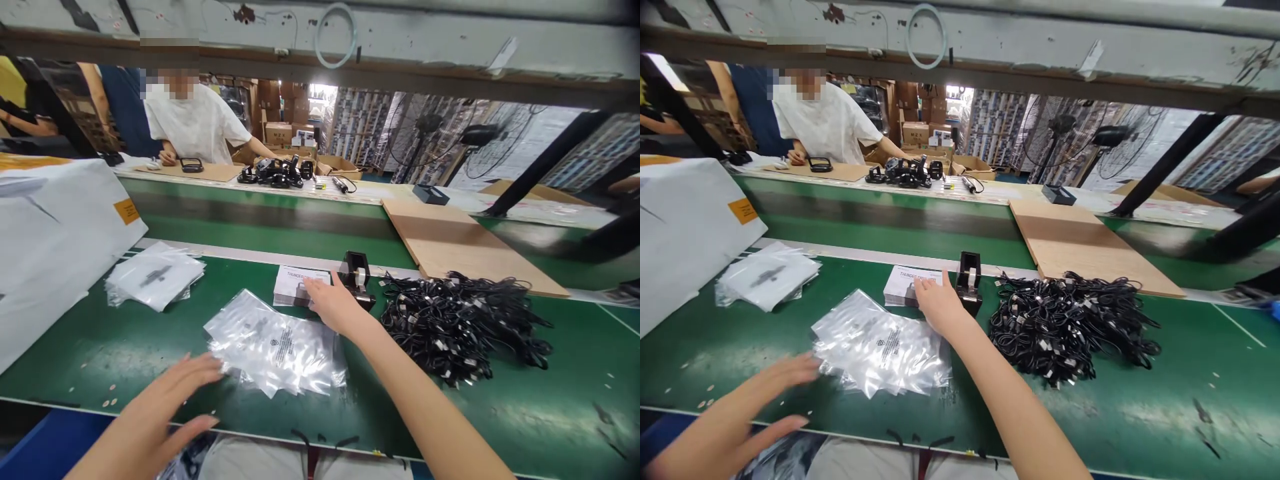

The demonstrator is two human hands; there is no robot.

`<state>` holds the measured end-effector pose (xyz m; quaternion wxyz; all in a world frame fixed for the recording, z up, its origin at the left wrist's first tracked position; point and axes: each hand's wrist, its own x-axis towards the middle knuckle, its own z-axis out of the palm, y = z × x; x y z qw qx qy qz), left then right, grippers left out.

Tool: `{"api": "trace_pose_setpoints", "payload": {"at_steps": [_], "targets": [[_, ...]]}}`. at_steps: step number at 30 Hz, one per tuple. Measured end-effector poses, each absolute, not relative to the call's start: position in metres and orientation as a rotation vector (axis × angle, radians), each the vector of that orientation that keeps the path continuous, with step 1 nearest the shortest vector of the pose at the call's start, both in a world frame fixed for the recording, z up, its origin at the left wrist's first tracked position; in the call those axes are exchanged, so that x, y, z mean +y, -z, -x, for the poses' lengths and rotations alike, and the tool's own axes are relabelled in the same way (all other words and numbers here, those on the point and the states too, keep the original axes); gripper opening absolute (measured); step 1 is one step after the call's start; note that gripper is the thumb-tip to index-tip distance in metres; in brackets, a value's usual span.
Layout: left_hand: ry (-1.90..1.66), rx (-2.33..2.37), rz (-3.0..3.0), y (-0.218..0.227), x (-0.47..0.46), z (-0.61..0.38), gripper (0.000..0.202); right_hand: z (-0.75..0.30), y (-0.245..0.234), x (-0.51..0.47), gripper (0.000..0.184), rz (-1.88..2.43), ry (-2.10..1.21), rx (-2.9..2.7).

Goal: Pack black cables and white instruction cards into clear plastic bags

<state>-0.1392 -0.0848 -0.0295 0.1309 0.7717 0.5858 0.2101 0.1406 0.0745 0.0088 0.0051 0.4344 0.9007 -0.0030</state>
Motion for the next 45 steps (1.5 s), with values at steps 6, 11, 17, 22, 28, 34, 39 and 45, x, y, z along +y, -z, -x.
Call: {"api": "trace_pose_setpoints", "payload": {"at_steps": [6, 11, 17, 22, 28, 34, 39, 45], "targets": [[-0.25, 1.33, -2.335, 0.042, -0.056, 0.049, 0.071, -0.143, -0.023, 0.096, 0.019, -1.313, 0.128, 2.728], [-0.508, 1.387, -2.072, 0.058, -0.065, -0.004, 0.064, -0.147, -0.03, 0.1, 0.024, -1.362, 0.122, 2.803], [-1.148, 1.074, -0.888, 0.027, -0.051, -0.005, 0.072, -0.153, -0.019, 0.036, 0.035, -1.385, -0.003, 3.06], [-1.154, 1.065, -0.498, 0.007, -0.041, 0.008, 0.053, -0.17, 0.001, -0.022, 0.039, -1.785, 0.773, 3.334], [-0.895, 1.2, -1.104, 0.027, -0.047, -0.003, 0.061, -0.214, 0.005, -0.026, 0.036, -2.118, 2.677, 1.999], [-0.359, 1.523, -1.915, 0.039, -0.049, 0.024, 0.067, -0.259, 0.022, -0.042, 0.038, -2.625, 2.736, 1.571], [-0.375, 1.852, -2.054, 0.033, -0.041, 0.059, 0.051, -0.273, 0.036, -0.053, 0.036, -2.766, 2.456, 1.598], [-0.526, 1.873, -1.985, 0.019, -0.027, 0.007, 0.026, -0.264, 0.043, -0.051, 0.032, -2.86, 2.051, 1.79]]}}
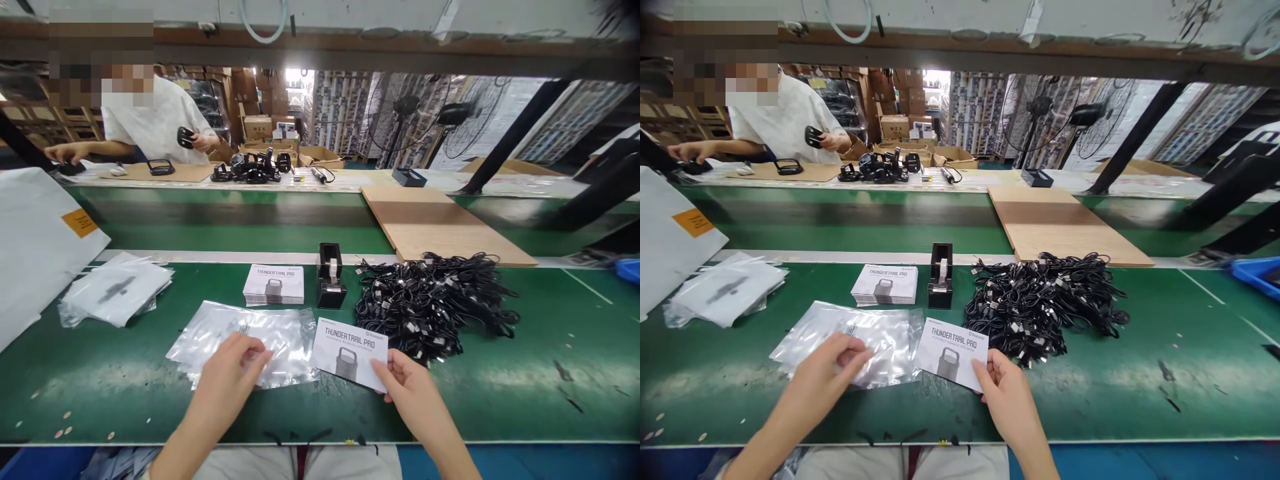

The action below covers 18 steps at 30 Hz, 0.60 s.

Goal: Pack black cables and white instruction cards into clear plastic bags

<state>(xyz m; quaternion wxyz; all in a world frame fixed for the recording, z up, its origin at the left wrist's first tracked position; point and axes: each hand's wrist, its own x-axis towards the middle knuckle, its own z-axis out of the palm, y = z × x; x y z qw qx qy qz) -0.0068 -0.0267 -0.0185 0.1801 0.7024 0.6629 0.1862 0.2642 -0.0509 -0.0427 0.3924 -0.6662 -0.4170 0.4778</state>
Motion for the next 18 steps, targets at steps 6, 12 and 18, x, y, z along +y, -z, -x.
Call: {"api": "trace_pose_setpoints", "payload": {"at_steps": [6, 12, 18], "targets": [[-0.378, 1.904, -1.993, 0.026, -0.019, -0.031, 0.017, -0.267, 0.04, -0.054, 0.031, 1.664, -1.234, -1.094], [-0.411, 1.815, -2.068, 0.025, -0.02, -0.024, 0.026, -0.254, 0.04, -0.057, 0.037, 1.498, -1.359, -0.917], [-0.533, 1.806, -2.102, 0.033, -0.026, -0.026, 0.027, -0.224, 0.043, -0.053, 0.038, 1.437, -1.361, -0.86]]}}
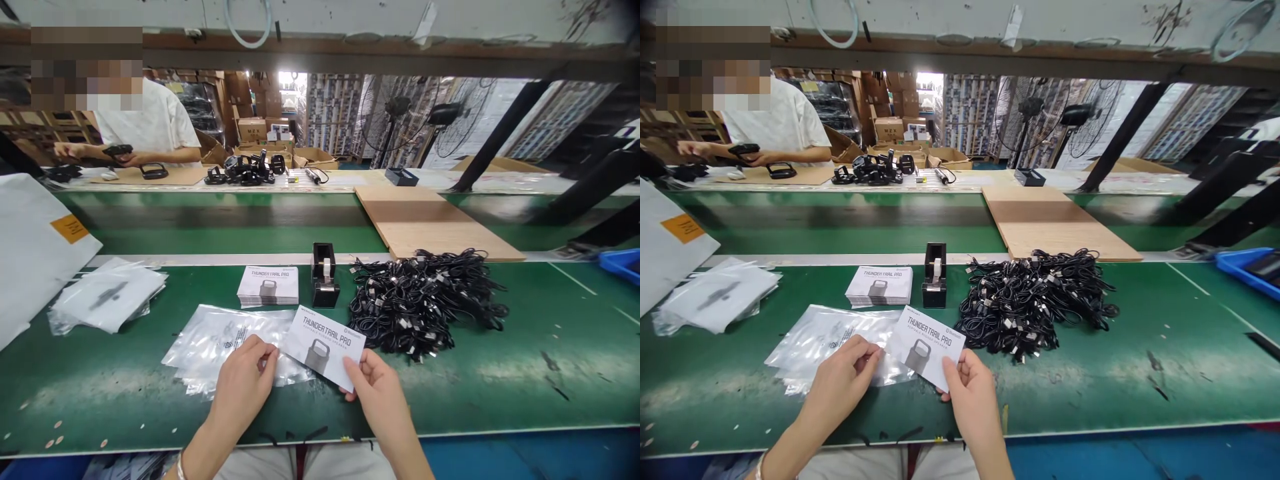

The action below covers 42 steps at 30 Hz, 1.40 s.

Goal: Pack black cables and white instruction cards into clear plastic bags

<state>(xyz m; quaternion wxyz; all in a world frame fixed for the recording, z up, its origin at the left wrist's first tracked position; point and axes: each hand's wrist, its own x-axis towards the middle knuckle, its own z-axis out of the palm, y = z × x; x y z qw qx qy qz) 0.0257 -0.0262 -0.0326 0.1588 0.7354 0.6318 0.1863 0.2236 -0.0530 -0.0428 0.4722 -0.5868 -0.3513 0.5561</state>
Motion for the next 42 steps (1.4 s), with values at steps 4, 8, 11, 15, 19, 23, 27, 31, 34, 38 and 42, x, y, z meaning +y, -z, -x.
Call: {"api": "trace_pose_setpoints", "payload": {"at_steps": [4, 8, 11, 15, 19, 23, 27, 31, 34, 38, 42], "targets": [[-0.599, 1.794, -2.142, 0.035, -0.027, -0.027, 0.026, -0.217, 0.047, -0.055, 0.036, 1.514, -1.303, -0.894], [-0.657, 1.755, -2.126, 0.037, -0.029, -0.027, 0.023, -0.219, 0.049, -0.061, 0.034, 1.587, -1.419, -0.988], [-0.694, 1.723, -2.101, 0.041, -0.031, -0.025, 0.017, -0.223, 0.046, -0.064, 0.036, 1.657, -1.575, -1.027], [-0.676, 1.689, -2.147, 0.048, -0.033, -0.023, 0.011, -0.232, 0.036, -0.062, 0.033, 1.618, -1.666, -1.161], [-0.674, 1.669, -2.22, 0.05, -0.031, -0.024, 0.012, -0.242, 0.026, -0.054, 0.025, 1.538, -1.655, -1.281], [-0.604, 1.664, -2.194, 0.045, -0.028, -0.024, 0.021, -0.244, 0.024, -0.046, 0.02, 1.517, -1.611, -1.136], [-0.631, 1.601, -2.088, 0.035, -0.027, -0.024, 0.021, -0.236, 0.031, -0.04, 0.024, 1.468, -1.628, -1.044], [-0.691, 1.531, -2.026, 0.027, -0.028, -0.029, 0.02, -0.211, 0.036, -0.029, 0.02, 1.467, -1.648, -1.087], [-0.702, 1.46, -1.988, 0.027, -0.029, -0.036, 0.022, -0.185, 0.035, -0.02, 0.01, 1.551, -1.437, -1.359], [-0.711, 1.369, -1.945, 0.032, -0.03, -0.038, 0.023, -0.172, 0.024, -0.016, 0.015, 1.689, -0.882, -1.842], [-0.724, 1.459, -1.882, 0.037, -0.031, -0.035, 0.023, -0.2, 0.005, -0.006, 0.025, 1.982, -0.406, -1.979]]}}
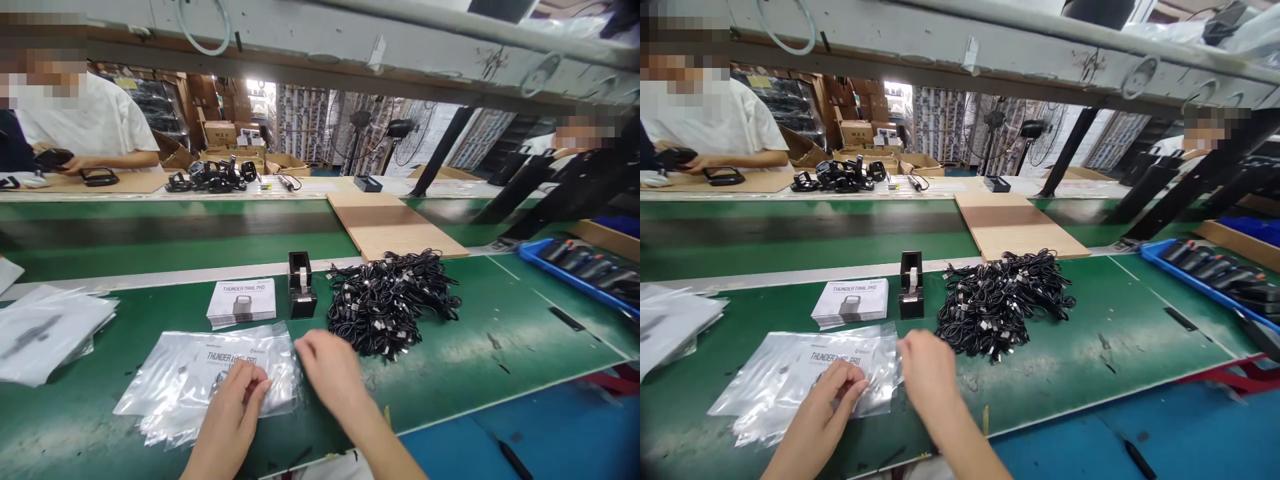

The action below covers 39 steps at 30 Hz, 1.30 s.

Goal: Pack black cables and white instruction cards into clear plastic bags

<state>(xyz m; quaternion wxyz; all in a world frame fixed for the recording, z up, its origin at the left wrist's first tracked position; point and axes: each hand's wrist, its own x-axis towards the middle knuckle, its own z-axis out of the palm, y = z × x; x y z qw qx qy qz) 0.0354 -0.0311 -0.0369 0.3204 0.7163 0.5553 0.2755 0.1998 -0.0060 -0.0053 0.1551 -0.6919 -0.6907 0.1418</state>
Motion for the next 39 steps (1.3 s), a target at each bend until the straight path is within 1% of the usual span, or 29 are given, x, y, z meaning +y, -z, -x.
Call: {"api": "trace_pose_setpoints", "payload": {"at_steps": [2, 4, 6, 9, 11, 13, 14, 17, 19, 21, 24, 28, 32, 34, 35, 37, 38, 39], "targets": [[-0.7, 1.498, -1.893, 0.04, -0.031, -0.035, 0.023, -0.217, -0.001, 0.006, 0.025, 2.192, -0.062, -1.899], [-0.668, 1.506, -1.936, 0.043, -0.031, -0.035, 0.022, -0.229, -0.003, 0.019, 0.027, 2.3, 0.115, -1.873], [-0.645, 1.508, -1.977, 0.046, -0.031, -0.036, 0.021, -0.235, -0.001, 0.028, 0.024, 2.33, 0.125, -1.886], [-0.624, 1.518, -2.007, 0.046, -0.03, -0.038, 0.021, -0.242, 0.004, 0.028, 0.013, 2.331, 0.088, -1.865], [-0.61, 1.513, -2.018, 0.045, -0.029, -0.038, 0.021, -0.248, 0.007, 0.019, 0.017, 2.292, 0.07, -1.779], [-0.6, 1.507, -2.024, 0.043, -0.029, -0.038, 0.021, -0.253, 0.01, 0.004, 0.024, 2.135, -0.047, -1.588], [-0.597, 1.505, -2.024, 0.042, -0.029, -0.038, 0.022, -0.254, 0.012, -0.004, 0.027, 2.021, -0.175, -1.465], [-0.599, 1.508, -2.017, 0.042, -0.03, -0.039, 0.022, -0.245, 0.02, -0.028, 0.035, 1.684, -0.792, -1.169], [-0.621, 1.515, -2.001, 0.043, -0.03, -0.039, 0.021, -0.233, 0.028, -0.042, 0.035, 1.556, -1.185, -1.12], [-0.667, 1.534, -1.95, 0.043, -0.031, -0.039, 0.021, -0.224, 0.034, -0.05, 0.028, 1.53, -1.357, -1.19], [-0.731, 1.553, -1.828, 0.043, -0.031, -0.038, 0.022, -0.22, 0.037, -0.054, 0.019, 1.577, -1.259, -1.41], [-0.791, 1.514, -1.796, 0.039, -0.034, -0.039, 0.023, -0.215, 0.027, -0.048, 0.018, 1.601, -1.014, -1.632], [-0.859, 1.454, -1.843, 0.035, -0.038, -0.044, 0.021, -0.195, 0.022, -0.038, 0.013, 1.654, -0.806, -1.638], [-0.889, 1.441, -1.827, 0.031, -0.038, -0.044, 0.02, -0.186, 0.017, -0.035, 0.011, 1.609, -0.825, -1.656], [-0.903, 1.441, -1.808, 0.028, -0.037, -0.043, 0.02, -0.183, 0.013, -0.034, 0.016, 1.555, -0.885, -1.687], [-0.94, 1.462, -1.747, 0.02, -0.033, -0.039, 0.02, -0.18, 0.001, -0.032, 0.033, 1.404, -1.045, -1.776], [-0.958, 1.468, -1.711, 0.015, -0.03, -0.036, 0.02, -0.179, -0.006, -0.03, 0.035, 1.325, -1.114, -1.827], [-0.976, 1.468, -1.677, 0.009, -0.028, -0.032, 0.021, -0.179, -0.014, -0.026, 0.032, 1.258, -1.156, -1.872]]}}
